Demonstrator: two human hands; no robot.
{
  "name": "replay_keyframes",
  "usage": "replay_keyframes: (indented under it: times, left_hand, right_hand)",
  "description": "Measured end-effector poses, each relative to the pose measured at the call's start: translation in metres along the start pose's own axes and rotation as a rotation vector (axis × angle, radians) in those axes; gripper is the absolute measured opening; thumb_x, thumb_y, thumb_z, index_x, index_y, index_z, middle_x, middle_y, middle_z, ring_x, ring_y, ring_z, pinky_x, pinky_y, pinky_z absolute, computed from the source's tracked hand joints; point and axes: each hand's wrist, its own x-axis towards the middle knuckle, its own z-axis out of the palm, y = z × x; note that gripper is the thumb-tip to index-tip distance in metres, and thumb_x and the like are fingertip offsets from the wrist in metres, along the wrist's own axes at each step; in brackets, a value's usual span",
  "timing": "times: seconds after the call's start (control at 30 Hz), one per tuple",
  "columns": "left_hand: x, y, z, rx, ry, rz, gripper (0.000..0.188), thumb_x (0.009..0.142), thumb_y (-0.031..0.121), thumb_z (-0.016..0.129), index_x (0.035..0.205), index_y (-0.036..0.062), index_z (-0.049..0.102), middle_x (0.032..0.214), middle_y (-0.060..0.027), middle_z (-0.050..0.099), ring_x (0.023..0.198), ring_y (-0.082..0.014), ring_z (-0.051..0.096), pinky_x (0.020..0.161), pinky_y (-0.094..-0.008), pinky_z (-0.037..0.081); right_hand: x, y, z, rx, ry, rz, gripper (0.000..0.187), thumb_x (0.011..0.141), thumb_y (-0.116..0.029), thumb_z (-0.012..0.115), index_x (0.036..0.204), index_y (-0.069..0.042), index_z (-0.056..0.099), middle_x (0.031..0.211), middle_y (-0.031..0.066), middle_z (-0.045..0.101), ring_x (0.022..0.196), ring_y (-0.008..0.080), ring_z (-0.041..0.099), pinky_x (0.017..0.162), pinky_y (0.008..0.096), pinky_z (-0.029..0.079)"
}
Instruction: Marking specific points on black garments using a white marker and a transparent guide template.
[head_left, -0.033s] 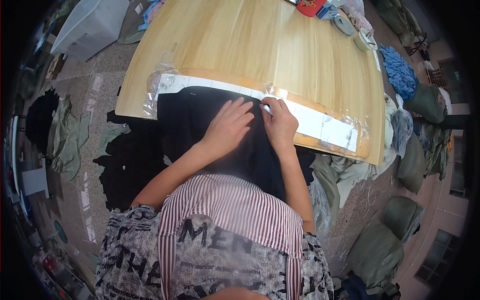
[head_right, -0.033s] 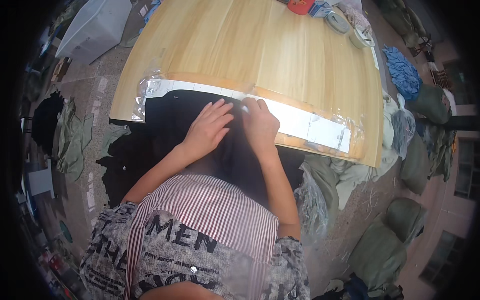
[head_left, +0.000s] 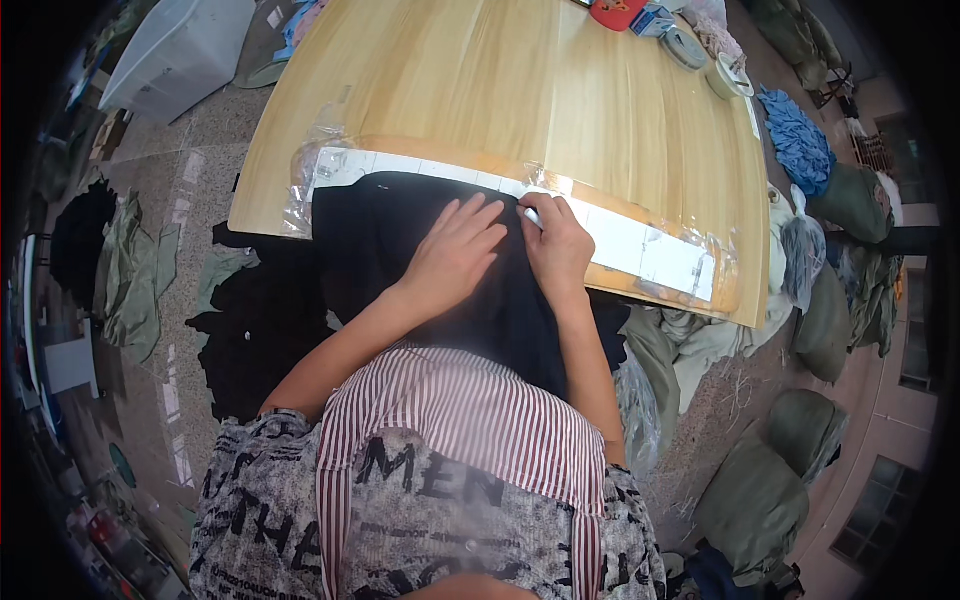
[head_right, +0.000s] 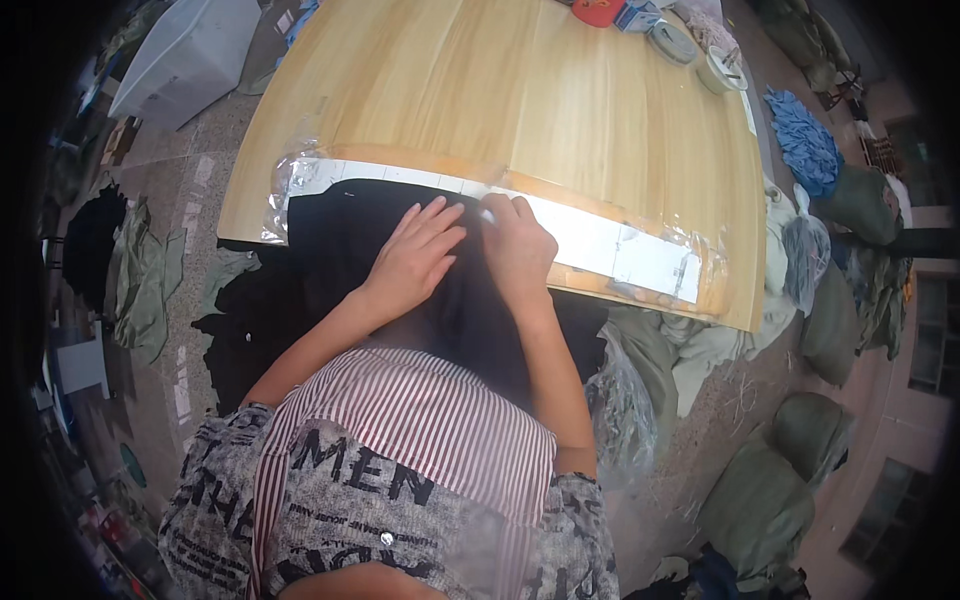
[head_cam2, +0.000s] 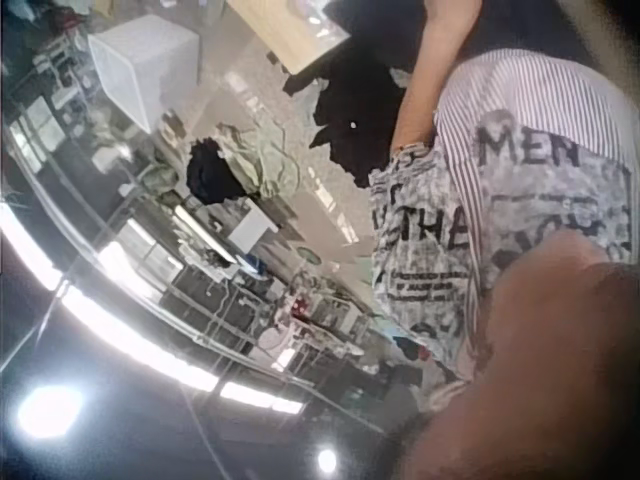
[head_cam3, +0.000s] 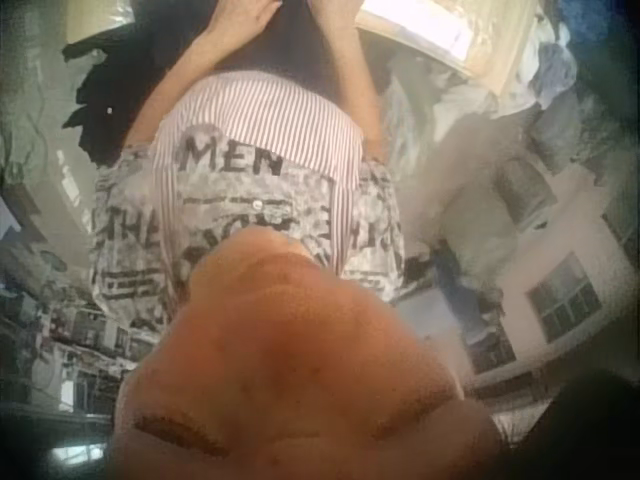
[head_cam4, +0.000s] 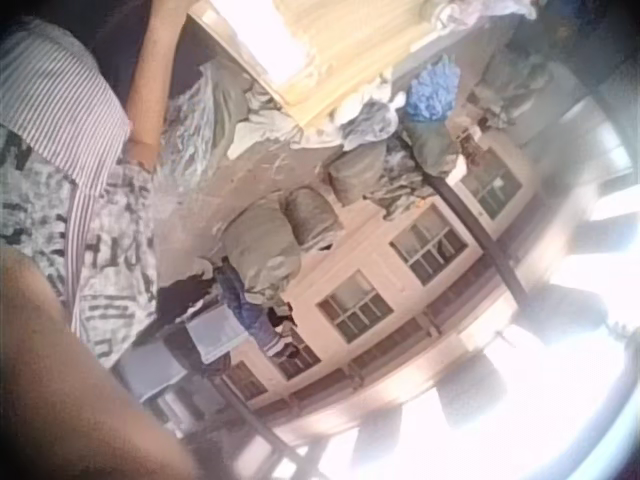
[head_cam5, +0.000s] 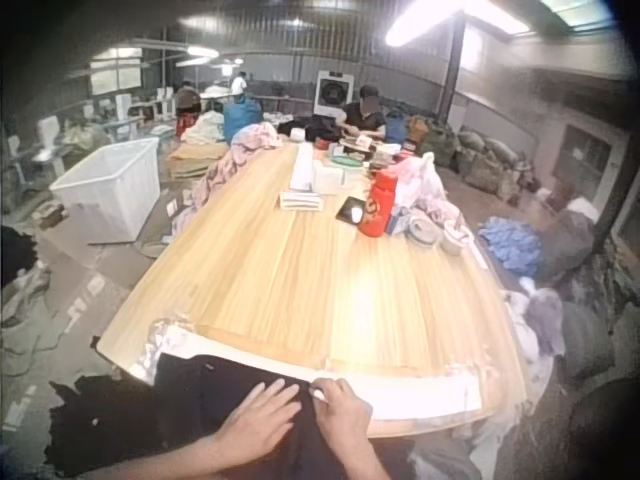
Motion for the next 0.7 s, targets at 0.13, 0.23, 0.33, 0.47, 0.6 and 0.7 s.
replay_keyframes:
  times: [0.13,0.23,0.33,0.47,0.6,0.7]
  left_hand:
    - [-0.004,-0.001,0.002,0.009,-0.024,-0.005,0.035,0.080,0.007,0.066,0.114,0.0053,0.057,0.139,-0.0164,0.044,0.132,-0.0346,0.039,0.109,-0.0479,0.032]
    - [-0.002,0.001,0.005,0.017,-0.019,-0.017,0.036,0.080,0.008,0.066,0.115,0.0052,0.058,0.138,-0.0166,0.045,0.132,-0.0348,0.039,0.109,-0.0472,0.032]
    - [-0.004,0.001,0.006,0.009,-0.028,-0.044,0.037,0.079,0.009,0.066,0.116,0.0053,0.058,0.139,-0.0169,0.045,0.132,-0.0349,0.039,0.109,-0.0475,0.032]
    - [-0.002,0.003,0.006,0.047,-0.017,-0.062,0.035,0.080,0.013,0.066,0.114,0.0083,0.060,0.138,-0.0135,0.046,0.132,-0.0398,0.037,0.107,-0.0580,0.028]
    - [-0.003,0.000,0.008,0.077,-0.004,-0.062,0.036,0.081,0.018,0.066,0.116,0.0108,0.060,0.137,-0.0113,0.047,0.130,-0.0445,0.037,0.103,-0.0664,0.025]
    - [-0.003,-0.002,0.009,0.095,0.021,-0.053,0.038,0.082,0.018,0.064,0.119,0.0112,0.059,0.137,-0.0117,0.047,0.129,-0.0443,0.037,0.103,-0.0661,0.026]
  right_hand:
    - [-0.002,0.000,-0.003,-0.007,-0.012,0.004,0.009,0.081,-0.015,0.069,0.089,-0.015,0.065,0.078,0.0049,0.062,0.065,0.0263,0.062,0.055,0.0350,0.047]
    - [0.006,0.001,-0.009,0.049,-0.023,0.006,0.011,0.076,-0.013,0.069,0.086,-0.015,0.065,0.078,0.0060,0.060,0.063,0.0284,0.061,0.054,0.0382,0.048]
    - [0.030,-0.014,-0.023,0.070,0.251,-0.225,0.012,0.085,-0.017,0.063,0.085,-0.005,0.063,0.074,0.0104,0.059,0.058,0.0291,0.056,0.057,0.0357,0.045]
    - [0.034,-0.026,-0.016,0.707,-0.208,0.326,0.027,0.095,-0.024,0.053,0.087,-0.001,0.061,0.070,0.0139,0.063,0.062,0.0233,0.059,0.059,0.0330,0.045]
    - [0.023,-0.016,0.021,0.660,-0.207,0.300,0.023,0.090,-0.025,0.058,0.090,-0.003,0.061,0.075,0.0142,0.066,0.071,0.0239,0.065,0.064,0.0334,0.049]
    - [0.024,-0.021,0.019,0.544,-0.247,0.288,0.021,0.089,-0.025,0.059,0.092,-0.004,0.061,0.076,0.0147,0.066,0.072,0.0266,0.066,0.066,0.0348,0.050]
